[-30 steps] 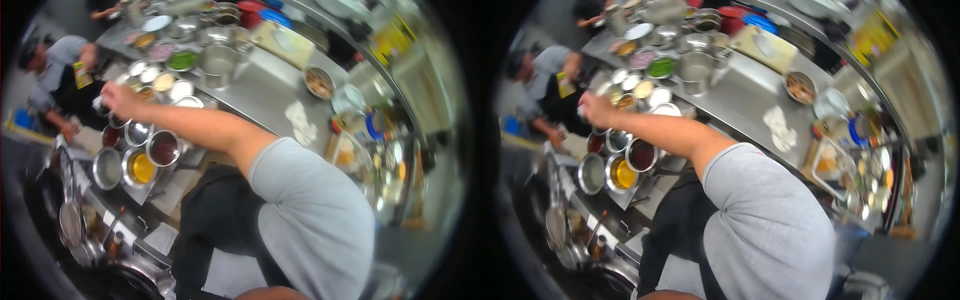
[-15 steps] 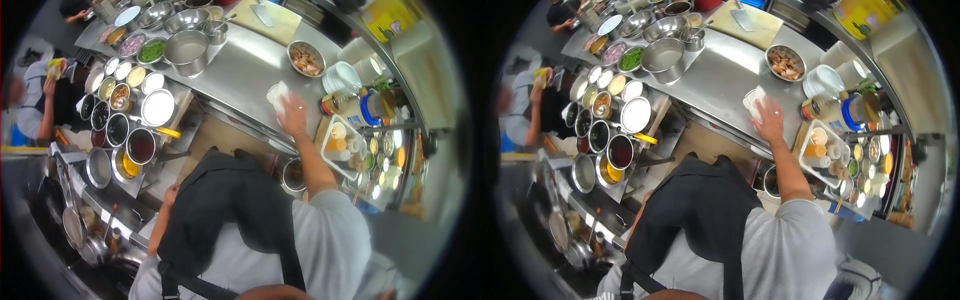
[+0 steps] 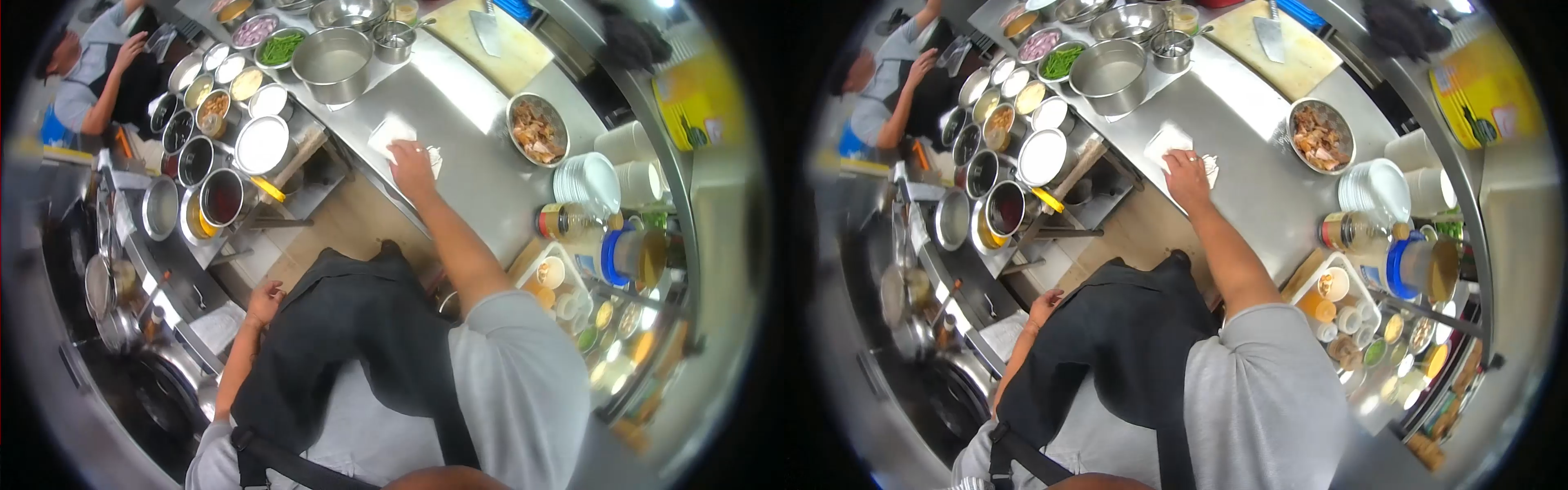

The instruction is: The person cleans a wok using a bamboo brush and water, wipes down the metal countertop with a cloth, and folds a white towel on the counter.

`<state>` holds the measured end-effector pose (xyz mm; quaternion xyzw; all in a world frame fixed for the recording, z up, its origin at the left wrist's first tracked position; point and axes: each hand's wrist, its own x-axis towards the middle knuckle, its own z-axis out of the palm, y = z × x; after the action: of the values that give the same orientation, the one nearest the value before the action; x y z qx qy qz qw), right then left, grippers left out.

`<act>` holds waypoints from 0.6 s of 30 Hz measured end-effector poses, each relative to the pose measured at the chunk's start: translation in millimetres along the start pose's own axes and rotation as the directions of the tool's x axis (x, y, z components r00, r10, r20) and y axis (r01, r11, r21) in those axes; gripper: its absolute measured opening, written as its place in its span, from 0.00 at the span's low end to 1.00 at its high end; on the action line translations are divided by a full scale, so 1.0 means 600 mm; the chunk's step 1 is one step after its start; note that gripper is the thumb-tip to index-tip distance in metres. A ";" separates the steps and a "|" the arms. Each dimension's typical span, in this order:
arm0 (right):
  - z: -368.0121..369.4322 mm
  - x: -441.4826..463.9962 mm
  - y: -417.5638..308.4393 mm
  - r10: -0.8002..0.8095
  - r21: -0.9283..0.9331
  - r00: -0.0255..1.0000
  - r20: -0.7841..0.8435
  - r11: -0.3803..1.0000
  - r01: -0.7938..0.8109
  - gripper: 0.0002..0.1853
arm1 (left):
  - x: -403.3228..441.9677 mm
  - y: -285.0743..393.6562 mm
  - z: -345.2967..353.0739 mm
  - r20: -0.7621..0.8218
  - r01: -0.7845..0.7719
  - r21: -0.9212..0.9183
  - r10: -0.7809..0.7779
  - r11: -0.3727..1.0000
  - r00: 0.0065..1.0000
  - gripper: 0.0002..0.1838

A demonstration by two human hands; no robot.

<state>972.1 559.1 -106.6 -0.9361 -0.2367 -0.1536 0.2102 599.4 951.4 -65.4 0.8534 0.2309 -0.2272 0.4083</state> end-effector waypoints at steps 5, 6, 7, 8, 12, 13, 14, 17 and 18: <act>-0.040 0.012 0.058 0.095 -0.211 0.982 0.164 0.976 -0.059 0.17 | -0.092 -0.098 0.035 -0.130 0.247 0.042 -0.240 0.968 0.962 0.22; -0.059 0.017 0.046 0.192 -0.270 0.959 0.208 0.954 -0.132 0.16 | -0.116 -0.120 0.049 -0.156 0.295 0.017 -0.289 0.955 0.945 0.21; -0.067 0.001 0.022 0.078 -0.238 0.962 0.262 0.971 -0.014 0.16 | -0.143 -0.154 0.067 -0.159 0.302 0.004 -0.298 0.953 0.941 0.21; -0.061 -0.002 0.033 0.070 -0.236 0.961 0.267 0.972 -0.005 0.16 | -0.165 -0.182 0.087 -0.139 0.332 0.128 -0.314 0.935 0.939 0.21; -0.068 0.018 0.071 0.002 -0.241 0.976 0.217 0.969 0.051 0.14 | -0.258 -0.255 0.165 0.013 0.427 0.325 -0.456 0.844 0.890 0.21; -0.076 0.012 0.053 0.010 -0.228 0.966 0.257 0.972 0.051 0.14 | -0.275 -0.264 0.181 0.039 0.457 0.310 -0.491 0.834 0.870 0.21; -0.085 0.008 0.033 0.021 -0.216 0.957 0.290 0.975 0.044 0.13 | -0.281 -0.272 0.190 0.048 0.472 0.290 -0.505 0.833 0.862 0.21; -0.108 0.021 0.042 -0.024 -0.163 0.953 0.301 0.984 0.076 0.12 | -0.275 -0.271 0.211 0.043 0.477 0.237 -0.500 0.846 0.865 0.21; -0.105 0.024 0.053 -0.032 -0.164 0.953 0.303 0.983 0.085 0.11 | -0.269 -0.267 0.210 0.031 0.475 0.216 -0.492 0.853 0.870 0.21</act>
<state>988.6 510.2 -56.8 -0.9559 -0.2791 -0.0369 0.0842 354.0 906.5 -138.5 0.7942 0.3965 -0.3807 0.2590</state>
